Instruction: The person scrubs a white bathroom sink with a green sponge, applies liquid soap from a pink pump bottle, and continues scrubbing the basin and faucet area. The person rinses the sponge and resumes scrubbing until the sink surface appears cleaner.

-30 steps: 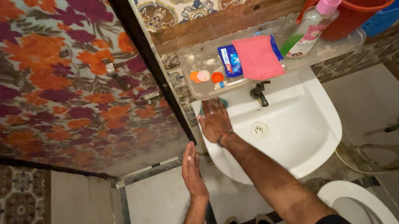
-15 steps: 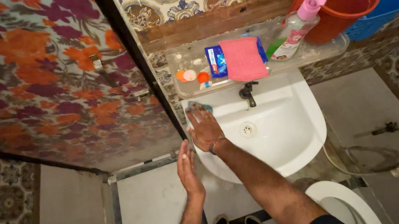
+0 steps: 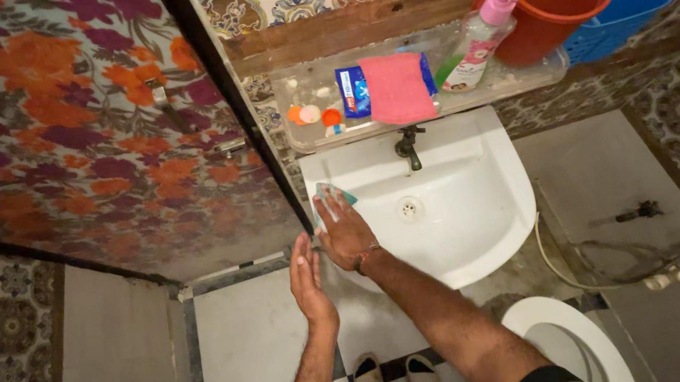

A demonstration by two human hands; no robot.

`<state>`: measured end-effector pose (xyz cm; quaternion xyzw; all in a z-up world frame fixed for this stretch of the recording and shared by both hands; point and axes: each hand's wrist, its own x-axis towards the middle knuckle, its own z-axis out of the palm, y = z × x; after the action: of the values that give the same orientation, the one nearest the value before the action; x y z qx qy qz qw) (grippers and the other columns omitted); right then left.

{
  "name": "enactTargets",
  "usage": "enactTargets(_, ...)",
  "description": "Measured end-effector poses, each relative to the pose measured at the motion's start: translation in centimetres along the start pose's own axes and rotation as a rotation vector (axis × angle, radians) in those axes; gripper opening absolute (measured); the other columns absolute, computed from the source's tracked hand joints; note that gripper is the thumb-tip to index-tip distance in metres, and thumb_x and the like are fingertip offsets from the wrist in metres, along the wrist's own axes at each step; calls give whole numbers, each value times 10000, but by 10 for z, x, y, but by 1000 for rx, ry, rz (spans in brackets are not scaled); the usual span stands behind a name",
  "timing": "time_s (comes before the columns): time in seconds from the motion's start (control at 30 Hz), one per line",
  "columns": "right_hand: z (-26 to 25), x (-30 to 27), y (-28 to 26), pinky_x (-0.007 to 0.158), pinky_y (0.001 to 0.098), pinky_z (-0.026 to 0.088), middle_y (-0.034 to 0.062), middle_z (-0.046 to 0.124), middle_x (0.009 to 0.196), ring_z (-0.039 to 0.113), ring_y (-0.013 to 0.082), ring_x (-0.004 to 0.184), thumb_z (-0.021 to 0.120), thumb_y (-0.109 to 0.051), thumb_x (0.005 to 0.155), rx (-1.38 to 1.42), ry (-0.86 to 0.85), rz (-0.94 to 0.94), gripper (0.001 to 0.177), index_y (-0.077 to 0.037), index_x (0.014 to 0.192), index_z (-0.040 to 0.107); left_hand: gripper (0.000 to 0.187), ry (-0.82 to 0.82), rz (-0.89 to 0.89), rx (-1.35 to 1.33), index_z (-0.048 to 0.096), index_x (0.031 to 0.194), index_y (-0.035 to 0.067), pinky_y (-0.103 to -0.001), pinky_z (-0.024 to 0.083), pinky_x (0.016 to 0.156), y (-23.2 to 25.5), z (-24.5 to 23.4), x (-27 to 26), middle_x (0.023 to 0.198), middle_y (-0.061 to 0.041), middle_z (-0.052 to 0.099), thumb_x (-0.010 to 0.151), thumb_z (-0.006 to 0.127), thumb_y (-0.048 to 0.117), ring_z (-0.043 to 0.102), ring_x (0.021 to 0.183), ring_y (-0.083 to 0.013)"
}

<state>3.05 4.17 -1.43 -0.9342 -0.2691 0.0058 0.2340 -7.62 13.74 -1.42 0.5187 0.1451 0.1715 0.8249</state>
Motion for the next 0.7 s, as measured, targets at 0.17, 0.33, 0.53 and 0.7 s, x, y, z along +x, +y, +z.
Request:
enactTargets(0.17, -2, -19, -5, 1249, 500, 201, 321, 193, 1653, 185, 491, 1534, 522, -264, 994, 29, 35, -33, 721, 48, 1583, 248, 584, 1, -5, 12, 424, 1533, 0, -434, 279, 1251, 0, 2, 2, 1614, -146, 436, 1082, 392, 368, 375, 1527, -277)
enactTargets(0.33, -5, -34, -12, 1227, 511, 251, 315, 195, 1653, 196, 504, 1520, 545, -252, 982, 62, 23, -2, 728, 35, 1582, 249, 580, -6, 10, -12, 434, 1526, -7, -446, 295, 1251, -2, 4, -3, 1611, -157, 437, 1081, 404, 364, 381, 1517, -287)
enactTargets(0.53, -6, -46, -18, 1209, 506, 271, 308, 191, 1654, 214, 501, 1517, 571, -221, 959, 101, -24, 40, 747, 11, 1588, 242, 583, -25, -24, 55, 417, 1536, 16, -438, 279, 1260, 8, 1, -11, 1620, -145, 420, 1083, 373, 380, 351, 1533, -269)
enactTargets(0.7, -7, -56, -20, 1218, 514, 282, 326, 182, 1646, 225, 511, 1510, 589, -214, 960, 77, -7, 7, 759, 30, 1585, 234, 576, -25, -26, 46, 419, 1533, 13, -447, 267, 1265, 11, 1, -12, 1622, -150, 420, 1084, 377, 370, 346, 1539, -277)
